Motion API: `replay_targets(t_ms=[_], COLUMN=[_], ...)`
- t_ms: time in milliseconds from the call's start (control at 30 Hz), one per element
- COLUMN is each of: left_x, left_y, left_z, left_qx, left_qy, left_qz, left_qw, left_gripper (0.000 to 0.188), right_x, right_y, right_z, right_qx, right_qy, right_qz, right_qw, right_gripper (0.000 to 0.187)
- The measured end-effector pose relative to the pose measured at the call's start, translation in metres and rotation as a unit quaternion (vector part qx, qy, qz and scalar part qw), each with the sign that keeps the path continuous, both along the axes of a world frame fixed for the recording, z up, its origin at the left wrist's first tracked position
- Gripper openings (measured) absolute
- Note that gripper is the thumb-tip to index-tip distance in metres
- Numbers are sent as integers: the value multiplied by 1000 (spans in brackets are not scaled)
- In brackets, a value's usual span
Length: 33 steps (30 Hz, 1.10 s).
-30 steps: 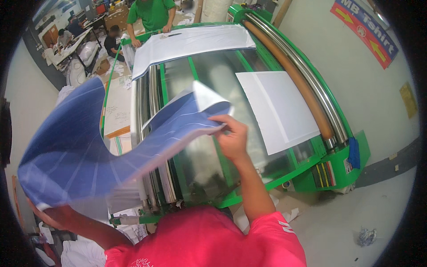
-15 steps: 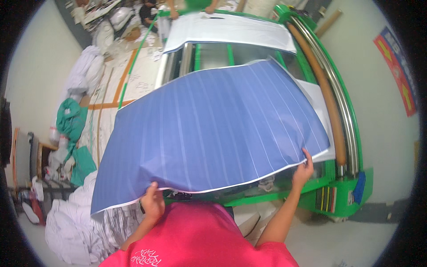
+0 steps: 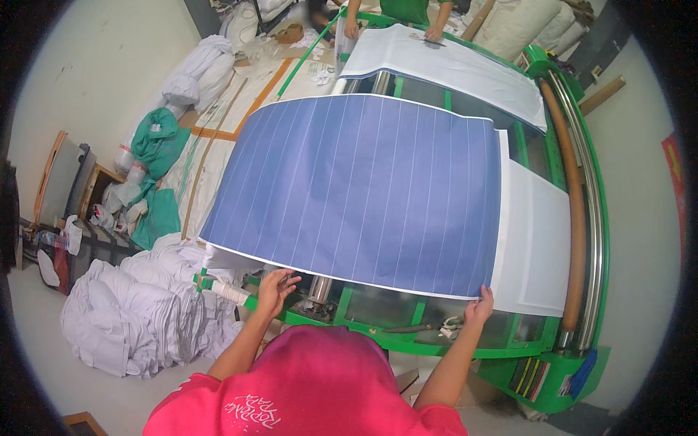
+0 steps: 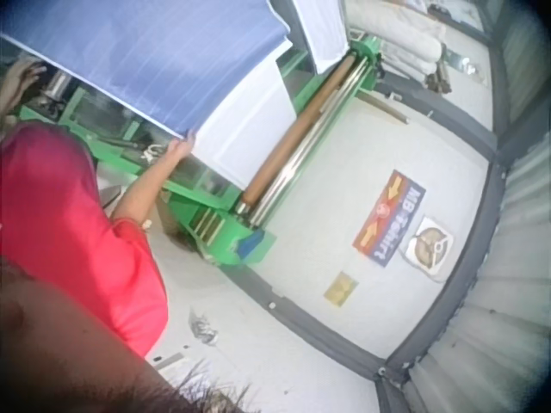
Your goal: The person places a white t-shirt onto a blue screen on a heat press machine, smooths it out, and then covers it with a white protective sheet. The person then presses down on the sheet to secure it in place.
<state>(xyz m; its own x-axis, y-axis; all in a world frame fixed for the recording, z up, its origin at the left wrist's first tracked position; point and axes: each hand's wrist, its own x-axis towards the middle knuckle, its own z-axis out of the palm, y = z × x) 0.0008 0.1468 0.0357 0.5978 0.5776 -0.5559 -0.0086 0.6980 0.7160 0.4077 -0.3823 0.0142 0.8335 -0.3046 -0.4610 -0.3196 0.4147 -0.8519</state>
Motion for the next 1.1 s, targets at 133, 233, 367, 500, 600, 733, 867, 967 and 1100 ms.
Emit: replay_targets(t_ms=[133,233,367,500,600,733,867,967,1100], left_x=[17,7,-12,-34,-10,10,25,28,30], left_y=[27,43,60,82,73,68,56,47,44], left_z=[-2,-11,-27,-42,-39,-33,-26,-26,-48], left_qx=[81,71,101,105,73,6,-12,-5,10], left_qy=[89,123,147,117,63,70,65,61,71], left_qz=[-12,16,93,68,48,-63,-134,-112,-88], left_qw=[993,990,980,985,994,996,989,992,994], left_gripper=[25,36,46,42,39,36,34,31,29], right_x=[3,5,11,20,27,28,23,16,-17], right_y=[41,26,-24,-60,-113,-140,-149,-119,-42], right_z=[6,16,21,30,28,39,65,65,25], right_qx=[-100,-141,-170,-169,-205,-215,-242,-507,-711], right_qy=[-4,-15,-40,-15,-33,-17,69,146,22], right_qz=[-69,-110,-171,-165,-189,-215,-170,-53,118], right_qw=[993,984,970,972,960,953,953,848,693], right_gripper=[57,50,50,54,54,56,74,84,94])
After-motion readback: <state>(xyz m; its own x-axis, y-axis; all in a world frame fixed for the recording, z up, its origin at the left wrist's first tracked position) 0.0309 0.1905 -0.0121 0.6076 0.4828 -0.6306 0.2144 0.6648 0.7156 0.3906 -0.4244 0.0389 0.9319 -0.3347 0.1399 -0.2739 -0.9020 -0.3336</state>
